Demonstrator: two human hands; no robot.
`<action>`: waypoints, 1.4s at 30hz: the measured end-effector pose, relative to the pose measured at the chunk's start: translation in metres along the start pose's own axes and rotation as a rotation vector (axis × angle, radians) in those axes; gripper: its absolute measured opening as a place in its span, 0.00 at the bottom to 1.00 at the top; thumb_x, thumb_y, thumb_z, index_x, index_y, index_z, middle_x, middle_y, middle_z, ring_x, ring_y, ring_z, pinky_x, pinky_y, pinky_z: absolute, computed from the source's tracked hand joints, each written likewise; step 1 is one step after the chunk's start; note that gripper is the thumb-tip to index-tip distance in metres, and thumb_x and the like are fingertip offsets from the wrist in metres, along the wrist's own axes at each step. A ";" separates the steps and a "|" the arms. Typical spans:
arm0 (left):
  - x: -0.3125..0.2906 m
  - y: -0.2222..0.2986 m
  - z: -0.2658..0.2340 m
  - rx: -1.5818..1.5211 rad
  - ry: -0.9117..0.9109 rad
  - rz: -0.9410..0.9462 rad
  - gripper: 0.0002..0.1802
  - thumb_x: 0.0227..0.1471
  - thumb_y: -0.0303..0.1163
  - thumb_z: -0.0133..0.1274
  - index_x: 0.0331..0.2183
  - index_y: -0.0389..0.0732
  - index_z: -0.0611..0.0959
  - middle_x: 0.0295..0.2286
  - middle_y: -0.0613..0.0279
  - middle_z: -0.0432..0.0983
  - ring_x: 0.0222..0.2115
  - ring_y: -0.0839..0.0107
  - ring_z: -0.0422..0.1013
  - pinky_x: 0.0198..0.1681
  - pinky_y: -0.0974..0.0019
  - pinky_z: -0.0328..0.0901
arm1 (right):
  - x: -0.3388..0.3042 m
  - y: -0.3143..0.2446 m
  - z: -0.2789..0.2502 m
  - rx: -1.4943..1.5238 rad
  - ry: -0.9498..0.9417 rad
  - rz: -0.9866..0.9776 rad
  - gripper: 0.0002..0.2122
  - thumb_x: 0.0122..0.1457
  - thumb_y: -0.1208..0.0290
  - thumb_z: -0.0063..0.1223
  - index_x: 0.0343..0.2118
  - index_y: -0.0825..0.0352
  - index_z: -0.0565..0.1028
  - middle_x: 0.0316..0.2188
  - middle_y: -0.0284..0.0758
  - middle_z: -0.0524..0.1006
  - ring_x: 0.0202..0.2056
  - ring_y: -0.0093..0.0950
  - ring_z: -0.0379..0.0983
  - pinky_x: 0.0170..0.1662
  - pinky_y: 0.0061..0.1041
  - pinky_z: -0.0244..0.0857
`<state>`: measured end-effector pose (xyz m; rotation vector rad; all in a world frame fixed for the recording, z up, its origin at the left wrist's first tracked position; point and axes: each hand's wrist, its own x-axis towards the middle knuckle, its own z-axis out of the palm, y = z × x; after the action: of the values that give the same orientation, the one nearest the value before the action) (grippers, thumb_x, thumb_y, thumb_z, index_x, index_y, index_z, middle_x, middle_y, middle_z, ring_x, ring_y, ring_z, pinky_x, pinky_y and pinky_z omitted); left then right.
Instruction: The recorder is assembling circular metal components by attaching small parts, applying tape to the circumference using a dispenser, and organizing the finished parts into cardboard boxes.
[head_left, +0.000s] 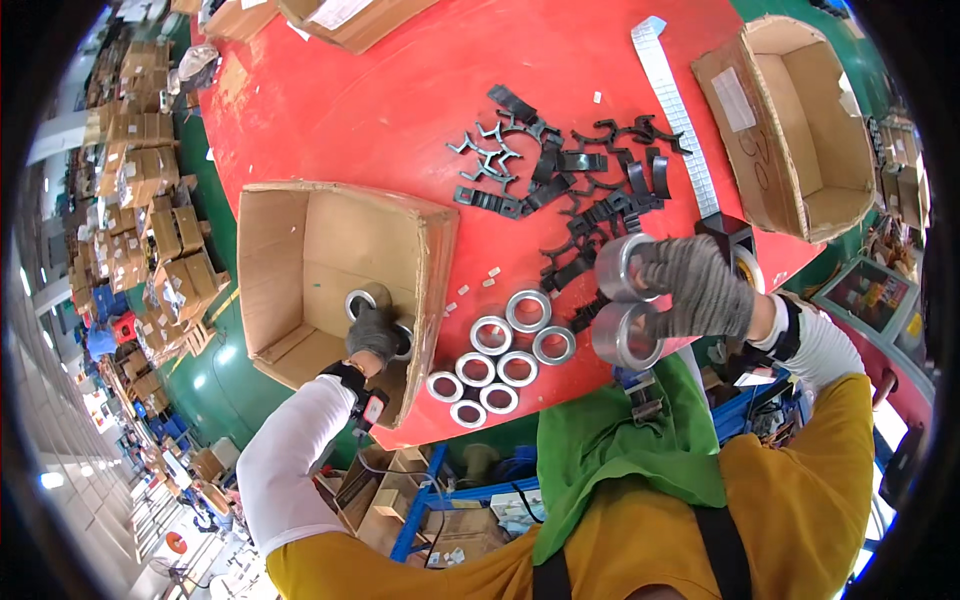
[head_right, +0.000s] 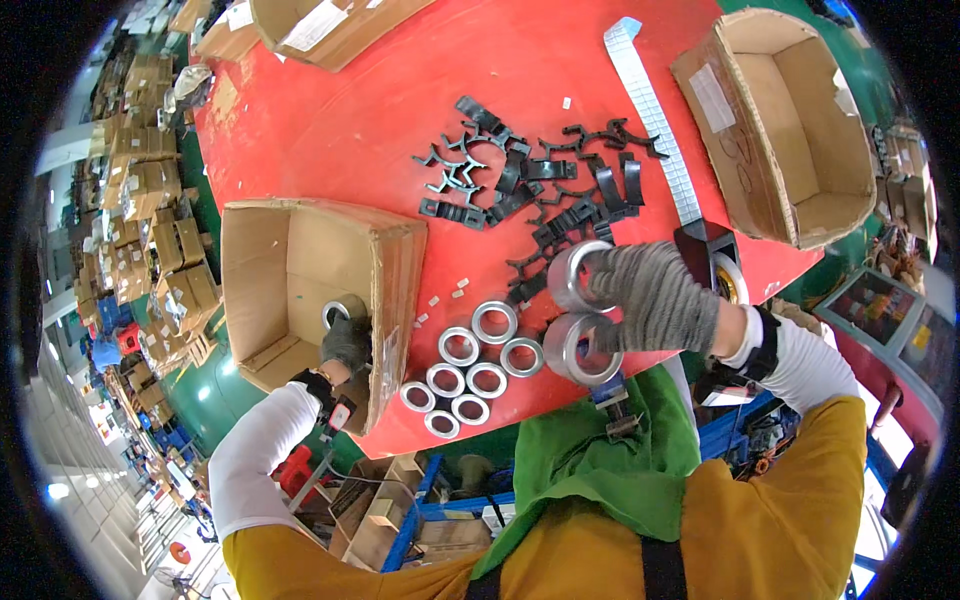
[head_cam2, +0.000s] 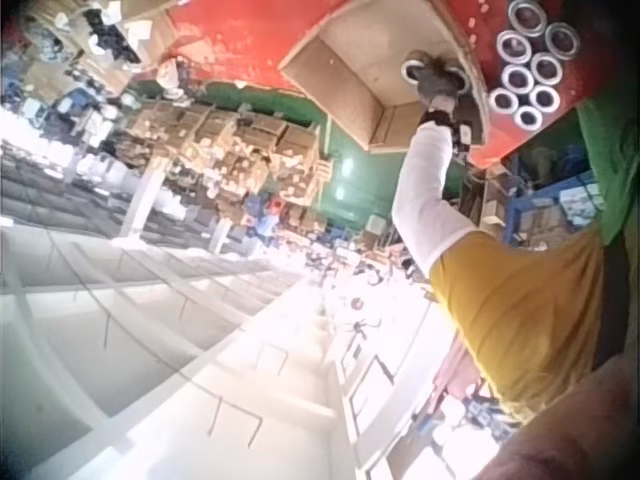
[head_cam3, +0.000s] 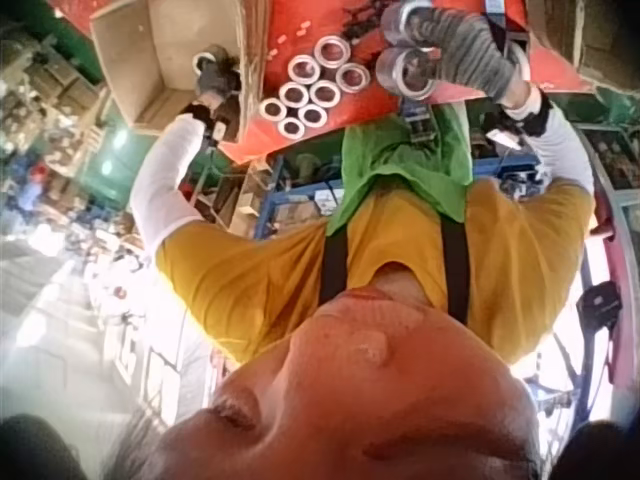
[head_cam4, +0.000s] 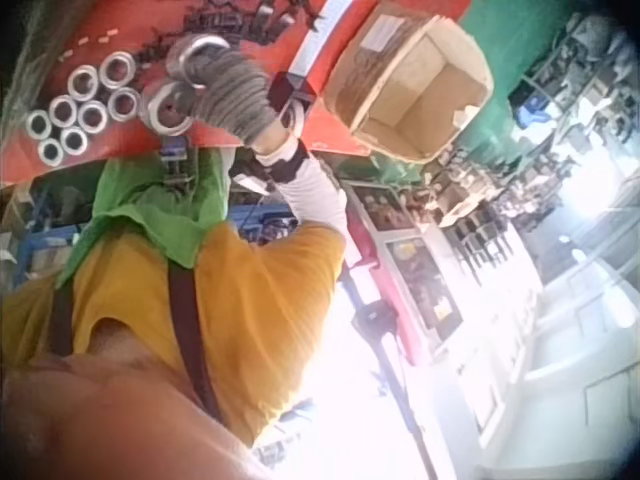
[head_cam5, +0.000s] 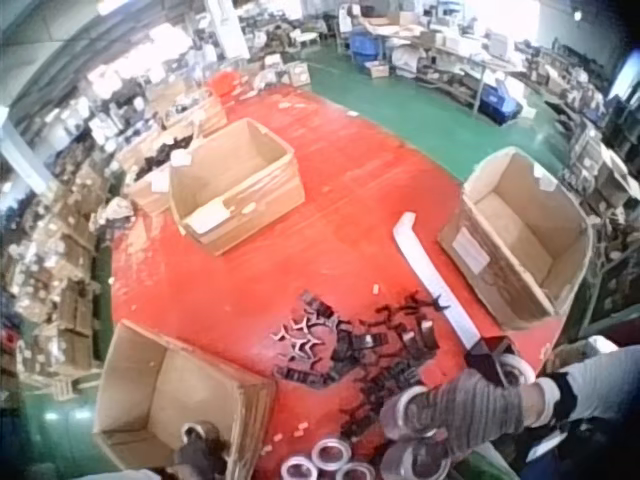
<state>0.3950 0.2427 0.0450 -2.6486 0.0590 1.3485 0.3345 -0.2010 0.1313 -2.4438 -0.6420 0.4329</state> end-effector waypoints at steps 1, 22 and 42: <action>0.001 0.002 -0.005 -0.014 0.059 0.017 0.18 0.40 0.36 0.55 0.37 0.42 0.78 0.31 0.48 0.75 0.34 0.53 0.73 0.36 0.56 0.68 | -0.002 -0.003 0.006 0.000 0.006 0.006 0.25 0.29 0.49 0.62 0.26 0.67 0.75 0.23 0.39 0.74 0.26 0.37 0.73 0.25 0.32 0.64; -0.234 0.038 -0.022 -0.615 0.304 0.577 0.26 0.29 0.21 0.55 0.37 0.52 0.81 0.47 0.52 0.67 0.41 0.58 0.70 0.42 0.61 0.67 | 0.088 -0.077 0.146 -0.425 -0.139 -0.750 0.09 0.34 0.69 0.50 0.16 0.71 0.73 0.10 0.35 0.68 0.10 0.28 0.64 0.12 0.29 0.56; -0.130 0.097 0.121 -0.108 0.390 0.237 0.23 0.44 0.39 0.51 0.45 0.47 0.72 0.36 0.48 0.70 0.32 0.52 0.67 0.37 0.50 0.60 | 0.076 -0.076 0.154 -0.468 -0.072 -0.471 0.12 0.38 0.65 0.53 0.24 0.69 0.73 0.14 0.34 0.71 0.18 0.30 0.68 0.19 0.32 0.59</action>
<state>0.2106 0.1618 0.0672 -3.0371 0.3686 0.8897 0.3049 -0.0374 0.0436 -2.5819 -1.4448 0.1916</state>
